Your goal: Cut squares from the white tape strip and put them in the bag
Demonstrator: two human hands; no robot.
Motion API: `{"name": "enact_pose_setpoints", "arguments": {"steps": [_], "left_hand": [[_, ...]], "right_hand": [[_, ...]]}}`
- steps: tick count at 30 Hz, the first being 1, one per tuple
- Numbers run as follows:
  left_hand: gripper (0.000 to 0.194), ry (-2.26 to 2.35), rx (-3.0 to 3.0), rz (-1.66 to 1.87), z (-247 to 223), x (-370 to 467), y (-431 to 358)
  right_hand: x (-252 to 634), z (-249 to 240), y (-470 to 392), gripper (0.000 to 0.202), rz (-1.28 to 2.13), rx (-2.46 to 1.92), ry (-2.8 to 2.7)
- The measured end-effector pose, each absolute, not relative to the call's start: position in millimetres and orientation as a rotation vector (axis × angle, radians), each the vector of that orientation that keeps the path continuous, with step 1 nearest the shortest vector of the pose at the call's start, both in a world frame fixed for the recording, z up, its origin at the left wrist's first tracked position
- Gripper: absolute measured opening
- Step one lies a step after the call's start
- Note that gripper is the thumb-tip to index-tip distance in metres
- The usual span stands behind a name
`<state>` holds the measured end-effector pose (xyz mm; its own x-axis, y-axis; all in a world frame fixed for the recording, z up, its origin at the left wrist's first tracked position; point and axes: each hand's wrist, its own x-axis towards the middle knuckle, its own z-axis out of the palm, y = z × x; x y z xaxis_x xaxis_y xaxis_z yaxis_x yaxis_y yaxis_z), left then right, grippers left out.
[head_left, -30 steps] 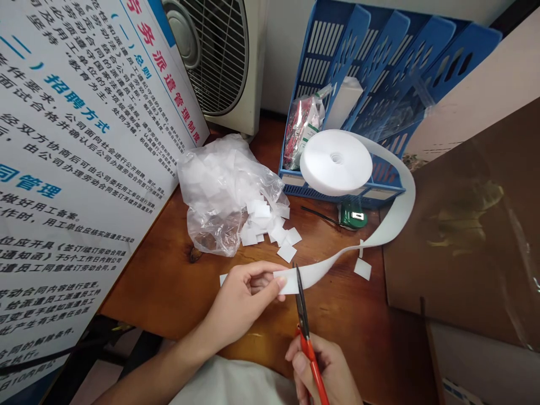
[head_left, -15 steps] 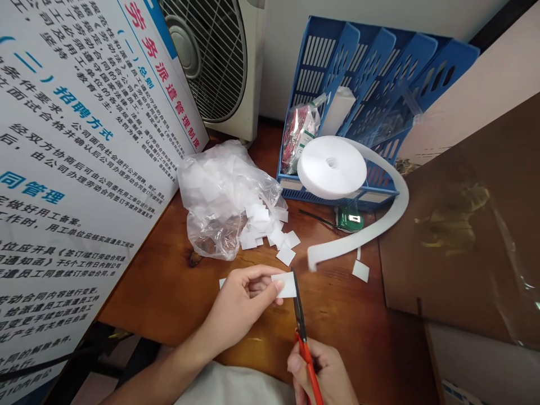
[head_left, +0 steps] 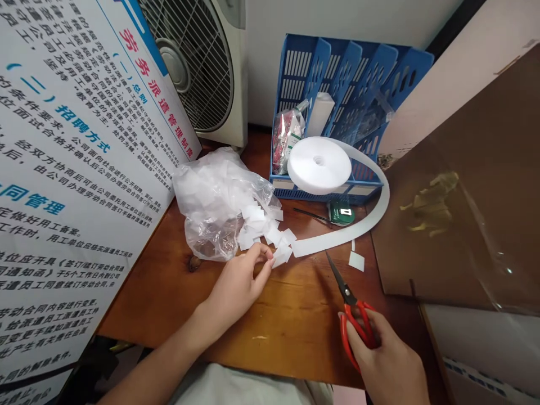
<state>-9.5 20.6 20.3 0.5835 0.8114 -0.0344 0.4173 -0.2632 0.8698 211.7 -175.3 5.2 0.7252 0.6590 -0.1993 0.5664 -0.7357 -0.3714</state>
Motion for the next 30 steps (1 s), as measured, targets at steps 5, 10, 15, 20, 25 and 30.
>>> {"name": "enact_pose_setpoints", "arguments": {"steps": [5,10,15,20,25,30], "left_hand": [[0.008,0.972,2.175,0.693,10,8,41],[0.008,1.126,2.284,0.747,8,17,51],[0.008,1.117,2.333,0.648,6,17,57],[0.006,1.099,2.296,0.664,23,10,63],[0.015,0.798,1.742,0.413,46,7,50],[0.005,0.911,2.030,0.369,20,19,24]], "right_hand": [[215,-4,-167,0.036,0.151,-2.457,-1.195],[224,1,-159,0.038,0.163,-2.411,-1.277],[224,-3,-156,0.035,0.085,-2.389,-1.320],[213,-14,-158,0.034,-0.043,-2.331,-1.295],[200,-7,-152,0.032,-0.184,-2.281,-1.197],[189,13,-144,0.032,-0.209,-2.134,-1.154]]}}
